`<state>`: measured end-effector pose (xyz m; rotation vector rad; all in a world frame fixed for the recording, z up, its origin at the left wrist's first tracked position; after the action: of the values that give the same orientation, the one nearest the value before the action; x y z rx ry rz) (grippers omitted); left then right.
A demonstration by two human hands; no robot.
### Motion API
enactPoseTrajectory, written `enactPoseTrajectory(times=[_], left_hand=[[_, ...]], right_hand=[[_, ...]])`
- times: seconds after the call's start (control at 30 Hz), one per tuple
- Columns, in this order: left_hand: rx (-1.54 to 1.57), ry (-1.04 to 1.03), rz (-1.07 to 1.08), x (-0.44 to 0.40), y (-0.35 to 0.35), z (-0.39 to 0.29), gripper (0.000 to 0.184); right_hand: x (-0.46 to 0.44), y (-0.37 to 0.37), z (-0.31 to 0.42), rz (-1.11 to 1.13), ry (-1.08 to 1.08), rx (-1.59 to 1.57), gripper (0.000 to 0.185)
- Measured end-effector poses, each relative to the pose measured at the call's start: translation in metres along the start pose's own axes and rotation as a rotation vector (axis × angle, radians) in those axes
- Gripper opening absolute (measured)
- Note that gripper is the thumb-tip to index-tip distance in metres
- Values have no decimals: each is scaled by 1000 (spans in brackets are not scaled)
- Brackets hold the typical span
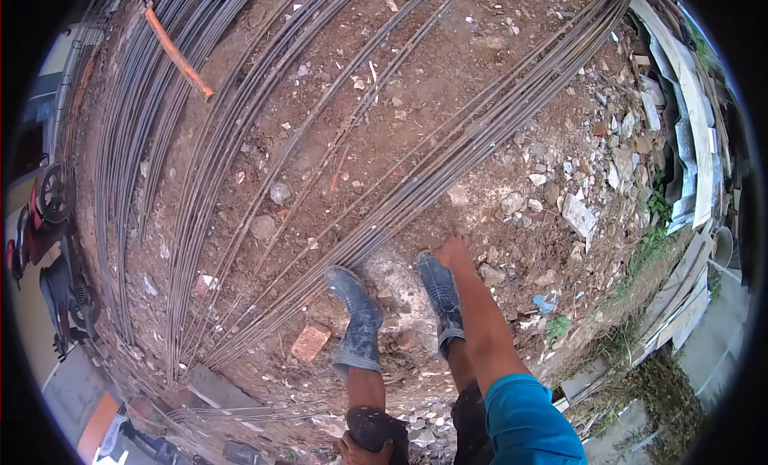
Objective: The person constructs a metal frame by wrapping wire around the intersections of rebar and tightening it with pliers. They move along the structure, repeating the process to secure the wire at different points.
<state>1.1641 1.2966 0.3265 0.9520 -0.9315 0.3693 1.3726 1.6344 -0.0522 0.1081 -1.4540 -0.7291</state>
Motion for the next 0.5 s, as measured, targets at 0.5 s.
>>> enactPoseTrajectory(times=[0.5], left_hand=[[409,160,-41,-11,-27,-30,99]], right_hand=[[281,20,38,480,374,-775,37]])
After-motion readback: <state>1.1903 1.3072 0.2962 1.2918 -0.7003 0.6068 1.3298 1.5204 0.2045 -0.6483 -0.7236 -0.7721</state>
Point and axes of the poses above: each hand's wrist, its own x-axis away from the middle knuckle, its own y-axis out of the back of the hand, z = x × y, the point moved 7 cm from there along -x, towards the middle knuckle, and after that the axes turned 7 degrees about -x, right-handed, at the moved point
